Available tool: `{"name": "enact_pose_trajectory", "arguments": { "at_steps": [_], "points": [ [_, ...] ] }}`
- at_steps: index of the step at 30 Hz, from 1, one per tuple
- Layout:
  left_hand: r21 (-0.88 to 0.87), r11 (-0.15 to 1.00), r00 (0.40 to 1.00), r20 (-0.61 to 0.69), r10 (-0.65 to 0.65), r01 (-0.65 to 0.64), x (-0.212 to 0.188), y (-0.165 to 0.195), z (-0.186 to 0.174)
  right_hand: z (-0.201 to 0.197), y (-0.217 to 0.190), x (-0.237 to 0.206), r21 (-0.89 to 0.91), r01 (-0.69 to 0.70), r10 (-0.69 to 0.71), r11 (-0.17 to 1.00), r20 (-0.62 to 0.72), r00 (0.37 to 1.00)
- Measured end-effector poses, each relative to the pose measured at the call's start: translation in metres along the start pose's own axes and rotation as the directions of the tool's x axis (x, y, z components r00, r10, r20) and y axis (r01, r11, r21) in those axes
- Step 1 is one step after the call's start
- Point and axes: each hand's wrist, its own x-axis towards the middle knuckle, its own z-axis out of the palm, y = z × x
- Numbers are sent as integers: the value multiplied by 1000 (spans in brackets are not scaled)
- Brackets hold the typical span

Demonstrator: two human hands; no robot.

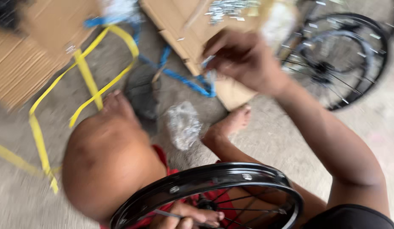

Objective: The person laces a bicycle wheel by inserting spokes through the hub and rim, then securing them with nipples. The person works on one wheel at a time, rotating it to access different spoke holes.

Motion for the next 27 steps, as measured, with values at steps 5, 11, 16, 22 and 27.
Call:
{"name": "enact_pose_trajectory", "arguments": {
  "at_steps": [5, 11, 16, 22, 27],
  "points": [
    [18, 998, 997, 45, 55, -56, -16, -21, 16, 47, -60, -46, 117, 28, -41, 993, 113, 993],
    [-19, 994, 990, 84, 112, -111, -36, -56, 11, 64, -92, -101, 51, -6, 8, 999, -26, 1000],
    [-91, 985, 982, 107, 156, -146, -59, -88, -2, 71, -109, -125, 148, -105, 120, 983, -93, 988],
    [-254, 949, 959, 166, 232, -186, -91, -109, -17, 76, -112, -124, -151, 105, -120, 983, -95, 988],
    [-456, 864, 917, 212, 338, -213, -128, -107, -32, 80, -128, -122, -140, 91, -106, 986, -107, 989]
  ]
}}
